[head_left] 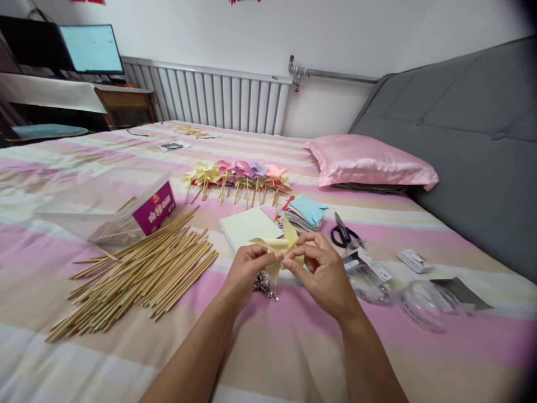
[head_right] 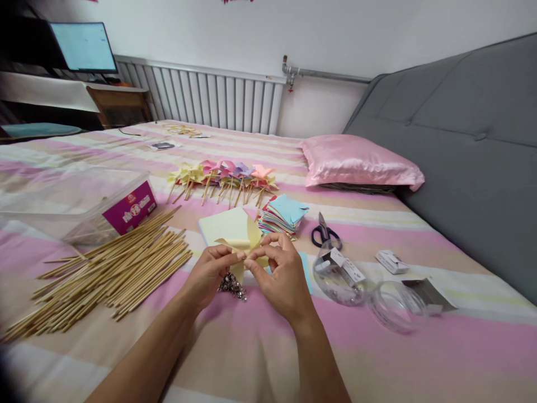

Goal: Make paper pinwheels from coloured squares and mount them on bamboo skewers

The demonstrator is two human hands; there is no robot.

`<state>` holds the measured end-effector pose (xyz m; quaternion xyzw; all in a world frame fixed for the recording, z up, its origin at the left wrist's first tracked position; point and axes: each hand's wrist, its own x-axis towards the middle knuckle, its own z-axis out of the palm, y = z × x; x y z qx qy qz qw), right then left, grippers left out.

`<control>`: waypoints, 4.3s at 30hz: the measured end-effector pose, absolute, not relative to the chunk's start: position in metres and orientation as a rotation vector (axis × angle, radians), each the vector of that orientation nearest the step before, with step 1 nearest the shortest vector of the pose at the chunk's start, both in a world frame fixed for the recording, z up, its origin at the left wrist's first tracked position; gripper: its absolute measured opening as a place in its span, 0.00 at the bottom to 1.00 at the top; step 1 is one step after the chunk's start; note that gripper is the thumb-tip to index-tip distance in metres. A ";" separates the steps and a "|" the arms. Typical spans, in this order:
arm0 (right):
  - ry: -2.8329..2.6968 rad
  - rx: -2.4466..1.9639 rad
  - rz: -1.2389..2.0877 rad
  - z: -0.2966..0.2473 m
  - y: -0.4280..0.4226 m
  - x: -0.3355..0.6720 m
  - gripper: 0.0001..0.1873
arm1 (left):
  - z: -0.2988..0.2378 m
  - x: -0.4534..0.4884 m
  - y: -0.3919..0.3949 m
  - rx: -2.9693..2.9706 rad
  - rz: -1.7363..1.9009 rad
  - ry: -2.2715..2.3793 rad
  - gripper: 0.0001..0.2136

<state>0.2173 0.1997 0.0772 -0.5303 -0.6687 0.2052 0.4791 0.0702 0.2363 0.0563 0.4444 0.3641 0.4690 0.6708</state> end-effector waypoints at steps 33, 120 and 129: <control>-1.520 -1.326 0.593 0.078 0.200 0.213 0.05 | 0.061 0.075 0.234 1.050 1.159 0.772 0.17; -1.345 -1.232 0.917 0.068 0.205 0.212 0.09 | 0.058 0.075 0.235 0.976 1.168 0.796 0.13; -1.375 -1.236 0.926 0.067 0.205 0.213 0.10 | 0.057 0.074 0.236 0.956 1.132 0.797 0.10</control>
